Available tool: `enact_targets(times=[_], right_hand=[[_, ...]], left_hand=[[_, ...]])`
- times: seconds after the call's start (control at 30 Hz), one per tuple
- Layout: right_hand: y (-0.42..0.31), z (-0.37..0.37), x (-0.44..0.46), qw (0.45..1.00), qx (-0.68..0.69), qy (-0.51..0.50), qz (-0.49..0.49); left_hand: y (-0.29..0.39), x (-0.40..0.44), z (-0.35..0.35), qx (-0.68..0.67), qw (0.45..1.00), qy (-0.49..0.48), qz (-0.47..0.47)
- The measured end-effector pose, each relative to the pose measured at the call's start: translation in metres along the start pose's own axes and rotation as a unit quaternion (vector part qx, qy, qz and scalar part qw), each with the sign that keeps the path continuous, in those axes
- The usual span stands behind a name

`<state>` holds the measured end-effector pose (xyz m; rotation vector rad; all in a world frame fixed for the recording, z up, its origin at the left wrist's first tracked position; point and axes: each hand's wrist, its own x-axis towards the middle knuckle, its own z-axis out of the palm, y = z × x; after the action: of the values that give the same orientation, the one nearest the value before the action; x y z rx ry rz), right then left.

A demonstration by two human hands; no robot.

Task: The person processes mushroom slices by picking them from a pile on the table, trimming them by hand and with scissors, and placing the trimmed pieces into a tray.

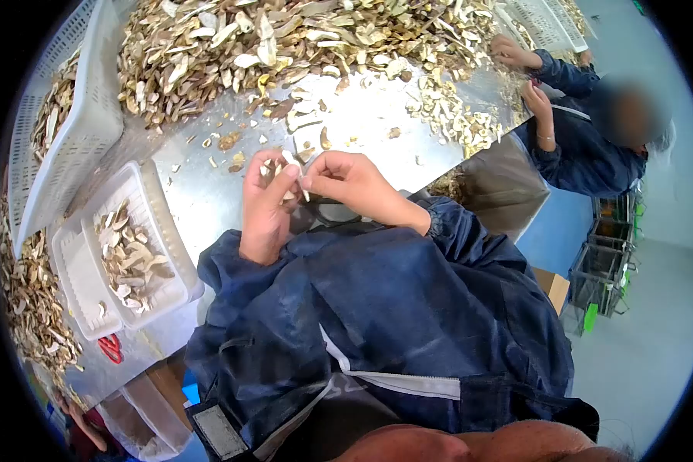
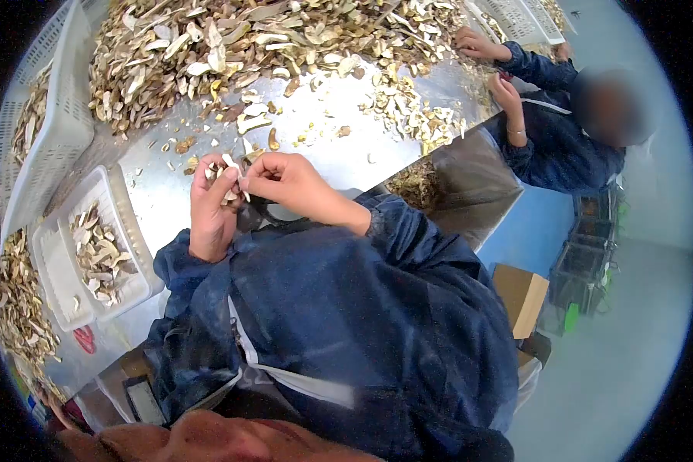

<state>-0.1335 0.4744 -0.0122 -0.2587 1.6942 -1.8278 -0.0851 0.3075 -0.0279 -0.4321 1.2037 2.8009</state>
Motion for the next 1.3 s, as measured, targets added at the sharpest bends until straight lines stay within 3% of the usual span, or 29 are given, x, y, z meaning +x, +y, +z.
enact_targets(times=[0.13,0.3,0.47,0.57,0.67,0.7,0.73,0.77,0.83,0.87,0.97,1.1,1.3], right_hand=[[-0.010,-0.012,0.000,1.000,-0.015,0.002,-0.011],[-0.006,-0.023,0.004,0.998,-0.055,-0.039,-0.017],[-0.019,-0.018,-0.004,0.990,0.095,-0.044,0.096],[-0.018,-0.026,-0.003,0.994,0.055,-0.050,0.079],[-0.030,-0.061,0.003,0.989,-0.132,0.053,0.029],[-0.017,-0.090,0.012,0.939,-0.320,0.107,-0.072],[-0.028,-0.116,0.013,0.916,-0.380,0.113,-0.061],[-0.031,-0.141,0.017,0.921,-0.347,0.173,-0.038],[-0.034,-0.187,0.027,0.815,-0.441,0.362,-0.104],[-0.040,-0.202,0.028,0.794,-0.445,0.412,-0.041],[-0.034,-0.231,0.038,0.705,-0.554,0.437,0.068],[-0.028,-0.235,0.036,0.717,-0.547,0.425,0.083],[-0.019,-0.237,0.024,0.749,-0.512,0.419,-0.034]], left_hand=[[-0.004,0.004,-0.006,0.159,0.986,-0.044,-0.022],[-0.004,0.000,0.001,0.185,0.979,-0.091,-0.013],[-0.005,0.001,0.002,0.193,0.974,-0.113,-0.015],[-0.007,0.003,-0.003,0.183,0.976,-0.117,-0.030],[-0.006,0.005,-0.008,0.095,0.989,-0.095,-0.054],[-0.006,0.006,-0.012,0.049,0.990,-0.116,-0.056],[-0.005,0.007,-0.015,0.002,0.989,-0.137,-0.058],[-0.005,0.008,-0.017,-0.045,0.985,-0.158,-0.060],[-0.005,0.006,-0.013,-0.050,0.987,-0.144,-0.059],[-0.003,0.005,-0.009,-0.052,0.988,-0.136,-0.059],[-0.001,0.002,-0.003,-0.051,0.991,-0.111,-0.062],[-0.002,0.005,-0.012,-0.068,0.985,-0.138,-0.079],[-0.003,0.007,-0.014,-0.076,0.984,-0.134,-0.089]])
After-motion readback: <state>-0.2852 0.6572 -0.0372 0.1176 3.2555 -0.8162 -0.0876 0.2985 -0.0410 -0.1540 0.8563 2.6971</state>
